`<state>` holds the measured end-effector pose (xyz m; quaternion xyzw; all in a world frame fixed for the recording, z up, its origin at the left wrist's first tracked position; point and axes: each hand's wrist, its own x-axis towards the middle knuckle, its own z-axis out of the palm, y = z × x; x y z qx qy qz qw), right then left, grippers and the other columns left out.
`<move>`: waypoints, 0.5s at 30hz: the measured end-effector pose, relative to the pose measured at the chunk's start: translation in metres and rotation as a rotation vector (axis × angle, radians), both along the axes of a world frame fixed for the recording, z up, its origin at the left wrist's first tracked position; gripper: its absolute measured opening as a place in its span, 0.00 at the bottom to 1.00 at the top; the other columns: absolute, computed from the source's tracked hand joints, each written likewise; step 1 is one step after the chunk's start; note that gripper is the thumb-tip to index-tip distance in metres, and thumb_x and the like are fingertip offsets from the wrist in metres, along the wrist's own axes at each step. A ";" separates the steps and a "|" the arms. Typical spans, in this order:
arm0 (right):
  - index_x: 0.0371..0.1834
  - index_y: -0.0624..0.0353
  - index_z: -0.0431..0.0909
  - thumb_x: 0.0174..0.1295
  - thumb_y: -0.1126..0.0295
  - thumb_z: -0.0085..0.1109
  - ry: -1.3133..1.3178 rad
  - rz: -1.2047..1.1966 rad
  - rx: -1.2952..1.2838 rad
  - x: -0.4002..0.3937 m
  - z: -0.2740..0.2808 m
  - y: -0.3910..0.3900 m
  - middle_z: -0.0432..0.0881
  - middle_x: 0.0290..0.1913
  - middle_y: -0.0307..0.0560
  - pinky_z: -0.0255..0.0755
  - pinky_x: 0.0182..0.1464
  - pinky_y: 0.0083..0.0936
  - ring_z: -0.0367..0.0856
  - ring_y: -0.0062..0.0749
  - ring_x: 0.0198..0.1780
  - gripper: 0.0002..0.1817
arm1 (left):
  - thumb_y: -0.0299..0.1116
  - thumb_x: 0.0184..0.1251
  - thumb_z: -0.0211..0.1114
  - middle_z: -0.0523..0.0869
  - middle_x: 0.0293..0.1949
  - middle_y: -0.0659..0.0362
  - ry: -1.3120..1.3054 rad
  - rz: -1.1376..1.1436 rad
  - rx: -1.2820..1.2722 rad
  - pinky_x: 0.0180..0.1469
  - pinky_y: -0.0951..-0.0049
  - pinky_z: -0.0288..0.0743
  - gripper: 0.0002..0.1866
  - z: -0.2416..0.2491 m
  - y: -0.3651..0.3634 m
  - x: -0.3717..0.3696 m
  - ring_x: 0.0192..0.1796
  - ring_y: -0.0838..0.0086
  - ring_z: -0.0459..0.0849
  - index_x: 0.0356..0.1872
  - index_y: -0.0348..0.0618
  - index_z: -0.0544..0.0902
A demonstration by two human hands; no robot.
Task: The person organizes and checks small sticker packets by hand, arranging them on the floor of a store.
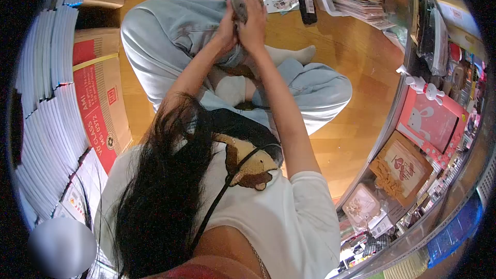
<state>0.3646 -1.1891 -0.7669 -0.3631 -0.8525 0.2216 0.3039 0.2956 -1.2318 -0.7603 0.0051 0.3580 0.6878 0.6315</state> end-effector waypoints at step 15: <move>0.46 0.65 0.74 0.63 0.61 0.49 0.215 -0.468 -0.436 0.046 0.053 0.029 0.80 0.41 0.56 0.68 0.50 0.34 0.78 0.44 0.45 0.17 | 0.49 0.69 0.47 0.82 0.40 0.59 0.097 0.025 -0.083 0.43 0.75 0.75 0.23 0.002 -0.028 -0.007 0.42 0.74 0.81 0.50 0.40 0.74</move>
